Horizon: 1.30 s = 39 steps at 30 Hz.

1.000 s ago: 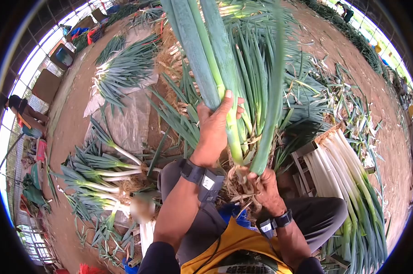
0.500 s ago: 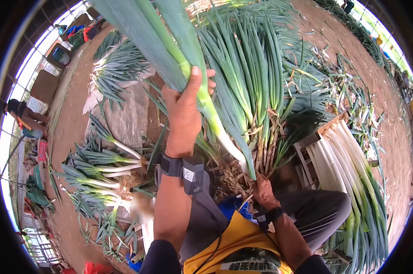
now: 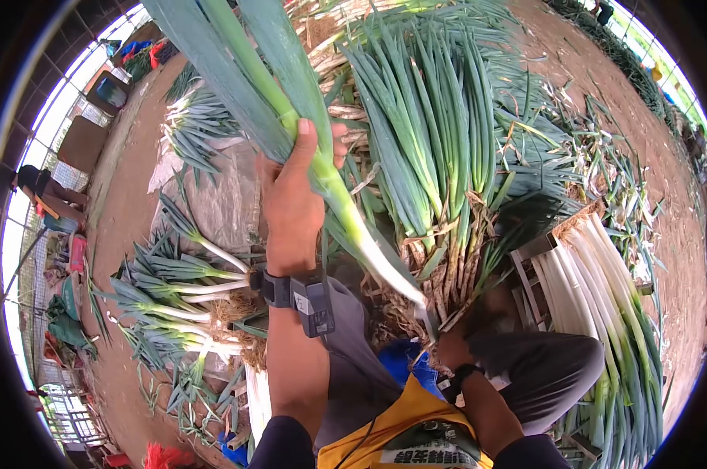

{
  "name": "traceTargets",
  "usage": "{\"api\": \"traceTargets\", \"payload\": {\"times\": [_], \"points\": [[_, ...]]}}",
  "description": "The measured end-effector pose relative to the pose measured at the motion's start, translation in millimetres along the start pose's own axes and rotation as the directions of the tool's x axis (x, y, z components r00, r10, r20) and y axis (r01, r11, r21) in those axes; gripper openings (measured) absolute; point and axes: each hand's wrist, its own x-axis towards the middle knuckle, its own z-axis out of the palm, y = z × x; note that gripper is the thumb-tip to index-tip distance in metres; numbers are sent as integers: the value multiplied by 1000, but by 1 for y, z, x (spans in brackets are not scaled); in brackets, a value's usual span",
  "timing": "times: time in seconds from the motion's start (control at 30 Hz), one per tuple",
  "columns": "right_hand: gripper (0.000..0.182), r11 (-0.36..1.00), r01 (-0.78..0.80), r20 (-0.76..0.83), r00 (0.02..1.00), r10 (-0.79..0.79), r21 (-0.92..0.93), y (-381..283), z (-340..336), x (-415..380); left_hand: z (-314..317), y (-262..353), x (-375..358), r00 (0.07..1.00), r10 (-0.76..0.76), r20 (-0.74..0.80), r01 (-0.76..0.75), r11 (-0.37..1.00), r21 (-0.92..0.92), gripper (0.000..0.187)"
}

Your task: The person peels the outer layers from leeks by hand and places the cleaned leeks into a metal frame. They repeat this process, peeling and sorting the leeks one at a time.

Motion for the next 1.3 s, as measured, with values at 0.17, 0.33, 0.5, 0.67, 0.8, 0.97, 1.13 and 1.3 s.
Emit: {"api": "traceTargets", "payload": {"times": [0.17,0.33,0.5,0.67,0.8,0.97,1.13,1.3], "points": [[34,984,134,263,960,-100,-115,26,11,-20,-16,24,10,986,147,-78,-147,989,6,39],[27,931,362,158,918,-363,31,25,-114,24,-24,22,5,990,89,-105,-94,995,-45,48],[41,624,649,-800,597,-62,436,223,-354,15,-34,26,7,997,69,-46,-76,981,-177,53],[60,902,-202,-924,-70,376,382,278,-546,-8,-26,31,3,998,23,-53,-40,935,-352,53],[62,880,410,-934,151,-324,-239,162,-450,-4,-22,18,2,998,-45,35,54,929,-367,53],[26,569,689,-618,699,-360,449,-91,-339,-68,-5,5,-7,981,-116,156,165,921,-354,55],[23,559,788,-686,557,-468,259,-124,-315,-61,5,3,-11,974,-115,194,176,925,-336,57],[16,548,808,-694,522,-495,217,-127,-318,-66,9,-3,-13,968,-149,202,212,917,-337,56]]}}
